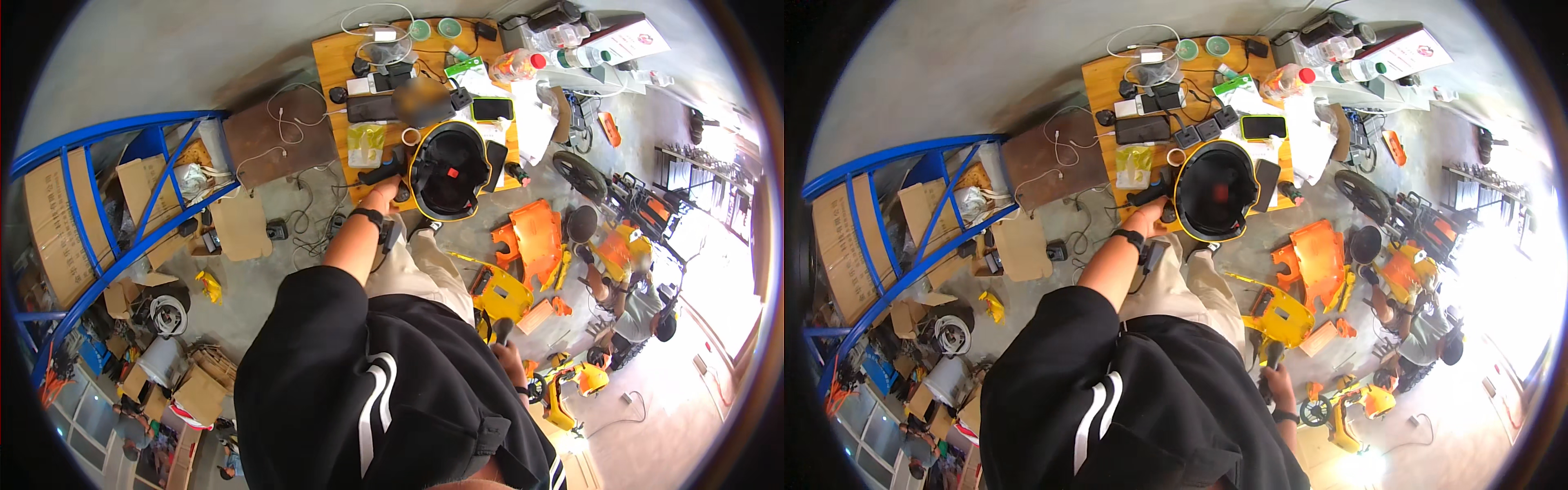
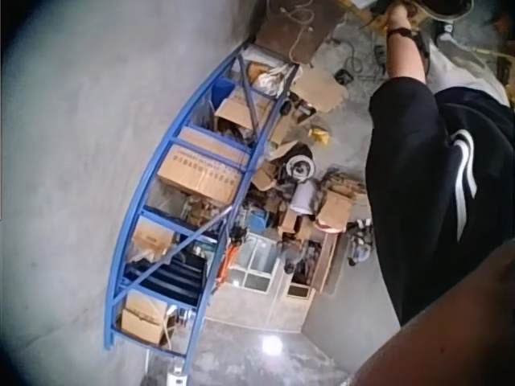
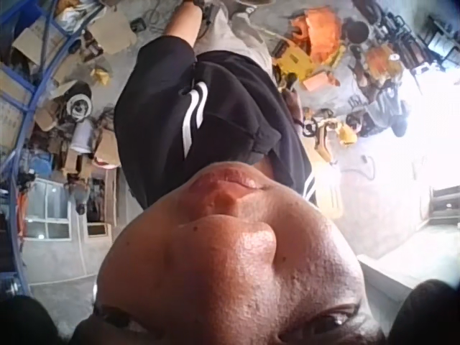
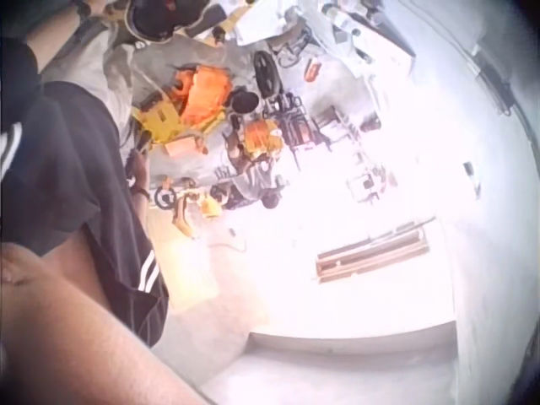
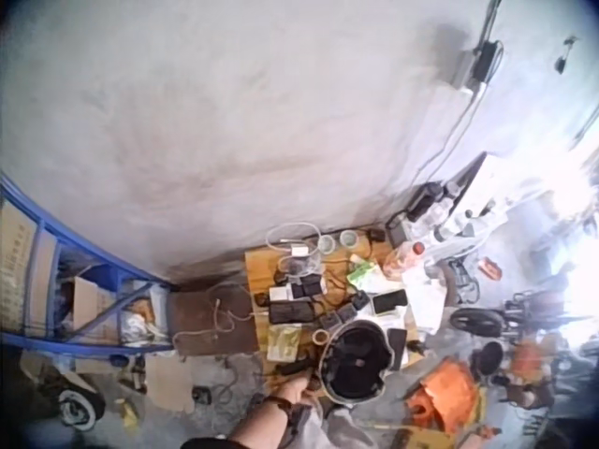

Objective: Preparing a battery pack and assembling a power drill for scooter repair.

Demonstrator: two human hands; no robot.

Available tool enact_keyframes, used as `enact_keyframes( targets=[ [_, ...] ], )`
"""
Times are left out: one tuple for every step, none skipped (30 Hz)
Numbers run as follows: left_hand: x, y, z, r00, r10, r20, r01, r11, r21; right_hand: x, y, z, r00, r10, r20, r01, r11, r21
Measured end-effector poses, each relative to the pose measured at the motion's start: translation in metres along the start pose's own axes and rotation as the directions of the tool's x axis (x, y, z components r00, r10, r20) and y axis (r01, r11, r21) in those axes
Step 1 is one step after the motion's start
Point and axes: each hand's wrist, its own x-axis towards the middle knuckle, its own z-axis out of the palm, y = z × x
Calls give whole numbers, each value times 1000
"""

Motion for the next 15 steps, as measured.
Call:
enact_keyframes(
  targets=[
    [-7, 2, -9, 997, -67, -23, 69, 993, 91, 8, -14, -7, 1000, -20, 1, 20, 997, 76],
    [-13, 5, -20, 990, -136, -45, 142, 974, 179, 19, -28, -14, 997, 74, -36, -67, 983, 168],
    [-16, 17, -40, 998, -57, 15, 51, 963, 264, 29, -41, -20, 983, 172, -64, -149, 952, 267],
    [-18, 27, -54, 995, 97, -3, -93, 962, 256, 37, -53, -25, 984, 166, -61, -145, 954, 262],
    [-16, 46, -76, 989, 147, -28, -137, 965, 225, 42, -64, -29, 991, 103, -86, -77, 962, 263],
    [-14, 65, -92, 931, 314, -186, -273, 938, 213, 48, -74, -32, 989, 78, -124, -47, 969, 241],
    [-9, 91, -110, 852, 468, -234, -378, 860, 343, 51, -83, -36, 991, 22, -130, 7, 977, 214],
    [-3, 109, -115, 516, 759, -397, -645, 649, 403, 51, -91, -37, 991, 18, -129, 11, 975, 221],
    [2, 131, -127, 363, 840, -404, -531, 543, 651, 51, -97, -37, 991, 9, -130, 21, 973, 228],
    [8, 149, -133, 367, 822, -436, -542, 570, 617, 51, -102, -36, 991, 0, -133, 31, 972, 234],
    [12, 159, -138, 360, 839, -408, -570, 545, 615, 48, -106, -35, 990, 6, -139, 27, 971, 236],
    [17, 167, -138, 389, 830, -400, -555, 558, 617, 44, -107, -32, 990, 8, -142, 25, 974, 227],
    [23, 176, -140, 241, 909, -339, -526, 416, 742, 41, -107, -29, 989, 45, -143, -15, 977, 211],
    [27, 182, -139, 104, 964, -246, -463, 266, 846, 38, -106, -27, 988, 21, -154, 14, 975, 222],
    [31, 187, -139, 188, 957, -223, -459, 286, 841, 33, -103, -25, 990, 44, -136, -11, 971, 237]
  ],
)
